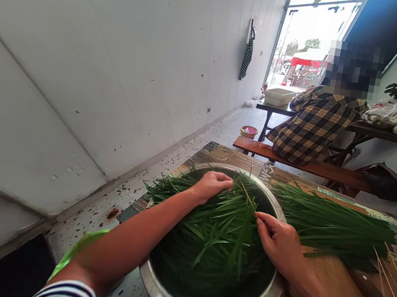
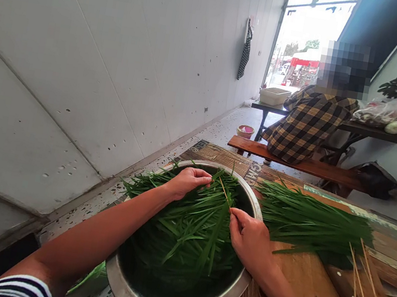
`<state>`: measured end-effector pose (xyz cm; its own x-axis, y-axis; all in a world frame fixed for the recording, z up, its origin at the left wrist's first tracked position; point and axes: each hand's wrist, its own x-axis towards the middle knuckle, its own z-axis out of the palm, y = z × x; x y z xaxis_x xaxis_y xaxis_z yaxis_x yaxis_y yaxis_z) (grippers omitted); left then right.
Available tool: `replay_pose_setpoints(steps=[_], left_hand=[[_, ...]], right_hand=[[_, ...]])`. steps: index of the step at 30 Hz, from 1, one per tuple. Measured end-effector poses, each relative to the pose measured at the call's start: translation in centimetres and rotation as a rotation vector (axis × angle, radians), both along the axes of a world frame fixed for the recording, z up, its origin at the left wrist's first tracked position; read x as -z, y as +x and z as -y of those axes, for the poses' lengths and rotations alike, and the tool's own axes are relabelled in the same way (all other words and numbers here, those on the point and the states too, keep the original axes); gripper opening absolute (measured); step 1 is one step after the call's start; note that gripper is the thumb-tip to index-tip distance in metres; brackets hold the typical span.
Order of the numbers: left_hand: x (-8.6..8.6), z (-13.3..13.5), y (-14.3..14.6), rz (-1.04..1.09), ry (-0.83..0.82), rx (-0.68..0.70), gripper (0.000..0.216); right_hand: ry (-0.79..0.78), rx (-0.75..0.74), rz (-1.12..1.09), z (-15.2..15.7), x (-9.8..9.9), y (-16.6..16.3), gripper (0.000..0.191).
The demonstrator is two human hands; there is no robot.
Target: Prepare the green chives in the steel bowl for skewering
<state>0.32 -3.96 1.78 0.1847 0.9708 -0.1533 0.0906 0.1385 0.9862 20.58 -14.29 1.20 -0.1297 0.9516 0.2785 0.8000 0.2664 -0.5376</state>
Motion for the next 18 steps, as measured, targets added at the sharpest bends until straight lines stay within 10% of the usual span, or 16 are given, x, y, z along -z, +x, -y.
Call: replay_pose_setpoints(steps=[18], left_hand=[[-0.06, 0.29, 0.04, 0.213, -0.087, 0.068, 0.028]], right_hand=[[-0.017, -0.023, -0.022, 0.02, -0.12, -0.01, 0.034]])
